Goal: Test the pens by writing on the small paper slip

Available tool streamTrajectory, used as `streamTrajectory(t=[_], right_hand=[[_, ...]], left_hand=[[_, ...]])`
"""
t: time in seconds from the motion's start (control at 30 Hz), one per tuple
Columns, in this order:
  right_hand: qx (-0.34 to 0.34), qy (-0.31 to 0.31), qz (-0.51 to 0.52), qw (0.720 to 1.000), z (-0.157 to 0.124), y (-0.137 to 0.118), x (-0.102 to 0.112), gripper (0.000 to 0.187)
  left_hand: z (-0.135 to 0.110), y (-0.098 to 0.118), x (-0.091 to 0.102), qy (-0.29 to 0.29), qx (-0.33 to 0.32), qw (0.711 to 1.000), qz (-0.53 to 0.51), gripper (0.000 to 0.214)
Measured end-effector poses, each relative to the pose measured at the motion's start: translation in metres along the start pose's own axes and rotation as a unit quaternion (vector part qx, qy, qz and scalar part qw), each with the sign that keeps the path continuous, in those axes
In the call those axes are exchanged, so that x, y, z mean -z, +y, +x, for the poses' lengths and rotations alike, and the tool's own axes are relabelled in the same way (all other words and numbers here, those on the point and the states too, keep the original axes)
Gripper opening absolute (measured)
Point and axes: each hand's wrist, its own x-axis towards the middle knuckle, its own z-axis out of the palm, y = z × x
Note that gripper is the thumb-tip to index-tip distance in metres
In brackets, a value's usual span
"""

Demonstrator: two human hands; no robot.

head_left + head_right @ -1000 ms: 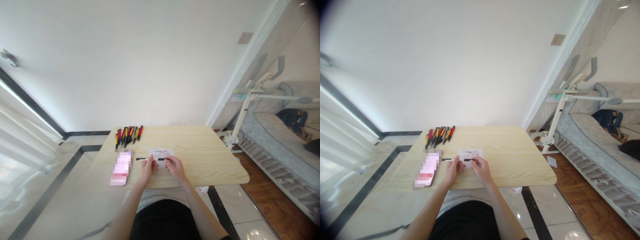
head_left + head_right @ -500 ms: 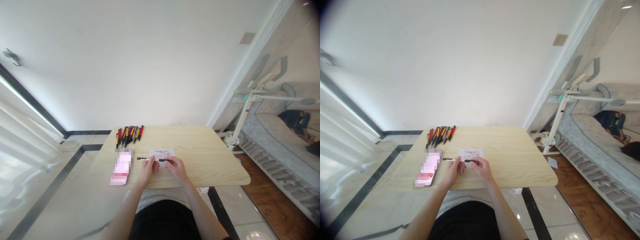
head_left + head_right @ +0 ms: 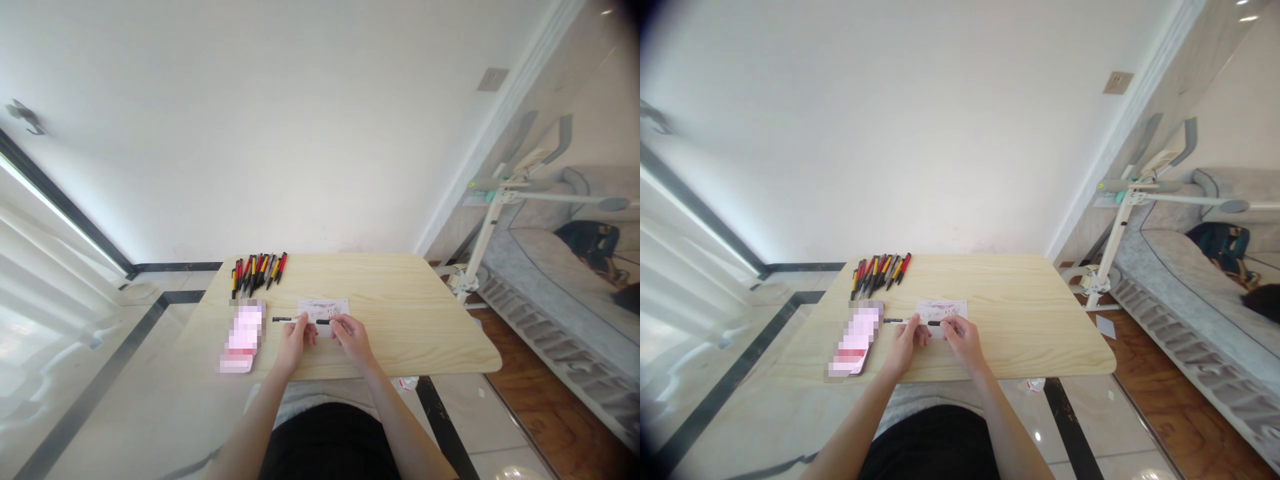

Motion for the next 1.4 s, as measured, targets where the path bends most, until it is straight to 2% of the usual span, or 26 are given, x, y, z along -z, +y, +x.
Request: streamTrajectory(t=[0.2, 0.5, 1.27, 1.4], right_hand=[[0.015, -0.008, -0.046, 0.999, 0.0008, 0.0008, -0.0003, 0.022], [0.019, -0.016, -0.057, 0.998, 0.0008, 0.0022, 0.0007, 0.021], [-0.002, -0.018, -0.025, 1.0, 0.0012, -0.0032, 0.0007, 0.021], [-0.01, 0.006, -0.012, 1.0, 0.0026, 0.0011, 0.0003, 0.025]], left_hand=[[-0.0006, 0.0018, -0.0006, -0.004, -0.001, 1.0, -0.009, 0.055], [0.0006, 0.0006, -0.0003, -0.004, 0.007, 1.0, -0.018, 0.055], [0.002, -0.0062, 0.0018, 0.006, -0.001, 1.0, -0.012, 0.052], [0.0031, -0.007, 0.0031, 0.012, -0.005, 0.999, -0.049, 0.051]])
